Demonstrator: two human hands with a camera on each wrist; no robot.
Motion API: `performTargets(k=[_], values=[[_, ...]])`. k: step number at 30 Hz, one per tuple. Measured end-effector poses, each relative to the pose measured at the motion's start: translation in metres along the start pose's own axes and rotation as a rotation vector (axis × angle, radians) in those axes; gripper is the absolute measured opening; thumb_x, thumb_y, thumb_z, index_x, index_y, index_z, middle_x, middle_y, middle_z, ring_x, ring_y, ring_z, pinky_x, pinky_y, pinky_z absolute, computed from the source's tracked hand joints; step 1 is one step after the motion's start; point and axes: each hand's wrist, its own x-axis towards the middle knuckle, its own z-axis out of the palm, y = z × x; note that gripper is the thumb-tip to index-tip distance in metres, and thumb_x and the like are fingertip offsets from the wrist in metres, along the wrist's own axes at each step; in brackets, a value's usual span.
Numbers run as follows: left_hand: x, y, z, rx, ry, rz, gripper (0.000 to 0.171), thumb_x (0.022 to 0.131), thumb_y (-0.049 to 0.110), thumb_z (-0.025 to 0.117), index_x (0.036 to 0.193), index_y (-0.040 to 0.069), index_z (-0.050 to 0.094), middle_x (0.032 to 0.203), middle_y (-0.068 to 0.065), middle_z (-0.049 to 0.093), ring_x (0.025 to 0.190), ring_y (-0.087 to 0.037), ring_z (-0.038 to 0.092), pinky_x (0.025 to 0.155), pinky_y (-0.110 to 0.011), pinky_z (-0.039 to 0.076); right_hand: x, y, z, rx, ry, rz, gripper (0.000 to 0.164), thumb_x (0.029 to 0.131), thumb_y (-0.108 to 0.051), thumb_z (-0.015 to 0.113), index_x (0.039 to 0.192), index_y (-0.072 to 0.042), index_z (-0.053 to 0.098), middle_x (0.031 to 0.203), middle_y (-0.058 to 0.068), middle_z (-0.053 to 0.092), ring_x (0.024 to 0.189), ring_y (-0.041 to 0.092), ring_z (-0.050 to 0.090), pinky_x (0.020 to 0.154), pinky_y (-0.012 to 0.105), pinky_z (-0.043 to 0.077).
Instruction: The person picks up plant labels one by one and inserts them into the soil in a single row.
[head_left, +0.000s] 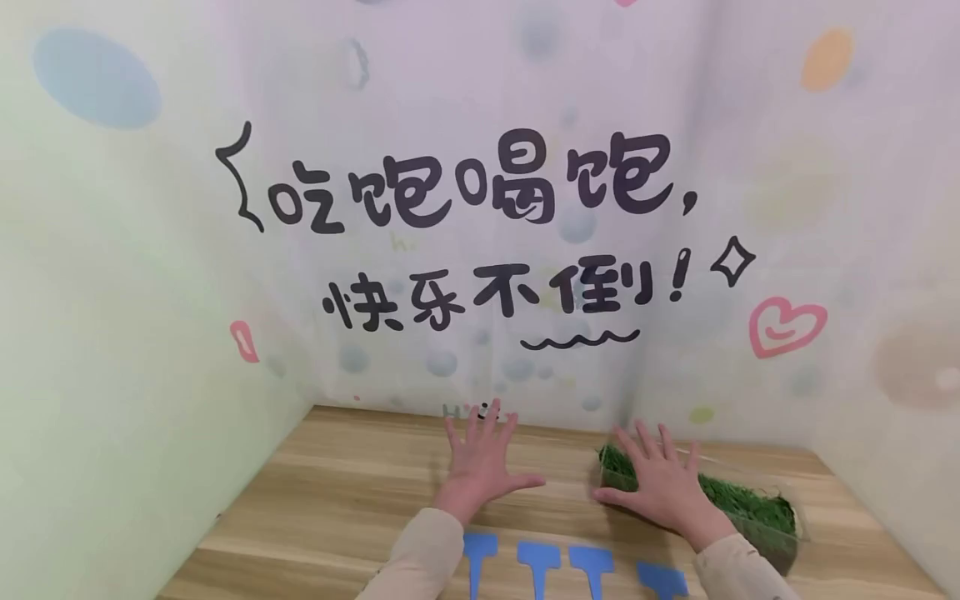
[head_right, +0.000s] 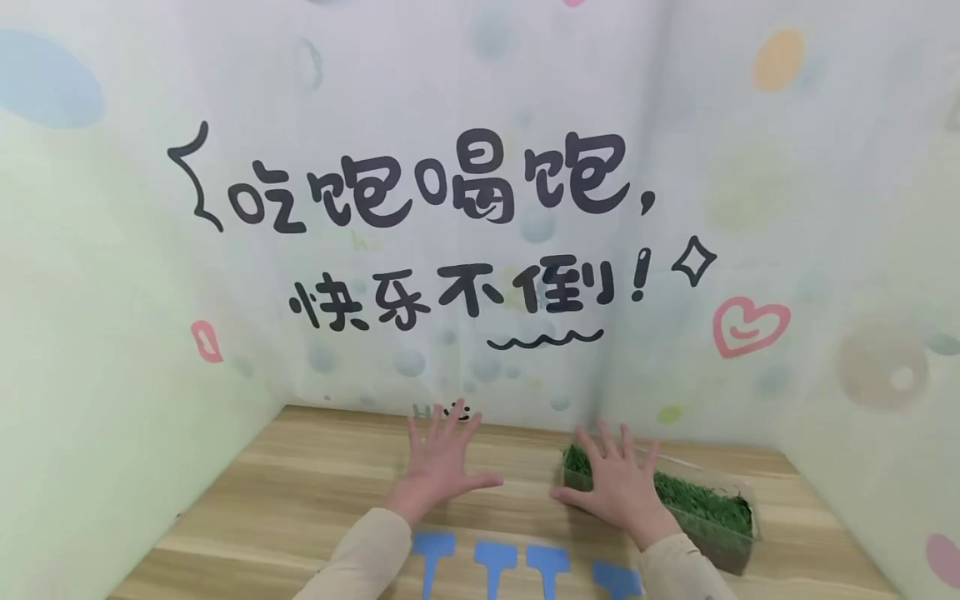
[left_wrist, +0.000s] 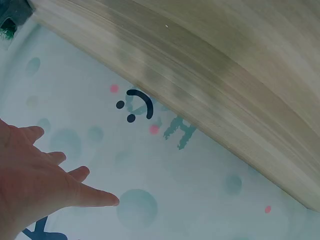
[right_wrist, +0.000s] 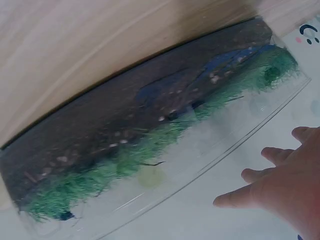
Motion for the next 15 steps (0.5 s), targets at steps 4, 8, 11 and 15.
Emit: performTargets(k=[4,8,11,15], values=[[0.000,-0.004,0.003,0.011,-0.003,-0.013,0.108,0.071,0.088,0.058,0.157,0.029,0.030,0.169,-0.006,0.014,0.153,-0.043,0.016,0.115,-0.074,0.011,-0.003,0.007,-0.001,-0.005,-0.021,0.021,0.106,0.073,-0.078,0.066,0.154,-0.015,0.039,0.159,0.028,0.030,0.143,0.060,0.018,0.099,0.087,0.007],[0.000,-0.006,0.004,0.004,0.007,-0.005,0.109,0.071,0.088,0.058,0.157,0.028,0.031,0.168,-0.006,0.016,0.152,-0.044,0.016,0.114,-0.075,0.012,-0.006,0.017,-0.004,-0.013,-0.031,0.053,0.105,0.075,-0.076,0.066,0.153,-0.012,0.039,0.158,0.030,0.029,0.141,0.062,0.018,0.097,0.089,0.010],[0.000,-0.007,0.004,0.014,0.013,-0.005,0.109,0.070,0.089,0.056,0.157,0.028,0.031,0.168,-0.006,0.016,0.152,-0.045,0.016,0.114,-0.075,0.013,-0.008,0.027,-0.006,-0.012,-0.036,0.072,0.105,0.077,-0.077,0.064,0.154,-0.011,0.036,0.158,0.031,0.027,0.140,0.064,0.016,0.095,0.090,0.011],[-0.001,-0.008,0.004,0.022,0.002,-0.009,0.110,0.071,0.091,0.052,0.158,0.029,0.028,0.169,-0.005,0.015,0.153,-0.043,0.012,0.113,-0.075,0.013,-0.013,0.040,-0.008,0.003,-0.055,0.109,0.105,0.080,-0.077,0.060,0.155,-0.010,0.032,0.157,0.034,0.023,0.138,0.067,0.014,0.092,0.091,0.010]])
